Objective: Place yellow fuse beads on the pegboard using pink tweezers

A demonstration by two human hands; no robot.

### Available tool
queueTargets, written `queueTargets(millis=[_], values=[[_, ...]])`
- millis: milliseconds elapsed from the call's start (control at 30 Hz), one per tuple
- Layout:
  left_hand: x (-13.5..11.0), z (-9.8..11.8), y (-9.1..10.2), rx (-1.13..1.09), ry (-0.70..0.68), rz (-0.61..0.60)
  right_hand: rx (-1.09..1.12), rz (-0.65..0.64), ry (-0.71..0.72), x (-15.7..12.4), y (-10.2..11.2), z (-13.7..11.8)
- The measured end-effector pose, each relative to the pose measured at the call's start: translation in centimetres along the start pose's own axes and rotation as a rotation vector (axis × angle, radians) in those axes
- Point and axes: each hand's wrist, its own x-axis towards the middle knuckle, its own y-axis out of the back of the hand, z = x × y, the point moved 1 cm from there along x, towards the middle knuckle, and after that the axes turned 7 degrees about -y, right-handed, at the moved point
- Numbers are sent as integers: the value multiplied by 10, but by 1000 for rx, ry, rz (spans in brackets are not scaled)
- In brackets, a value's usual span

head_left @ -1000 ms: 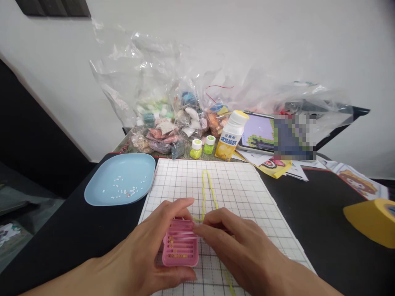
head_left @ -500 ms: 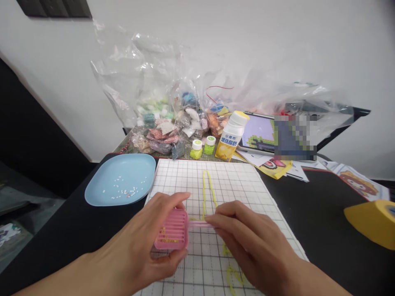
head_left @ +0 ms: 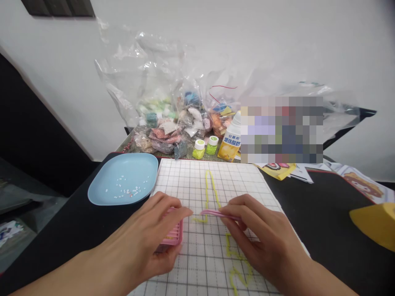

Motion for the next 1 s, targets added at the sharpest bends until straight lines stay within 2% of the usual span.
queueTargets(millis=[267, 667, 1000], values=[[8, 2, 3, -5, -21, 46, -15, -12, -5, 0, 0, 1], [6, -5, -11, -119, 6, 82, -40, -50, 21, -1, -6, -1], [4, -5, -10, -103, -15, 65, -3, -93, 10, -2, -10, -3]])
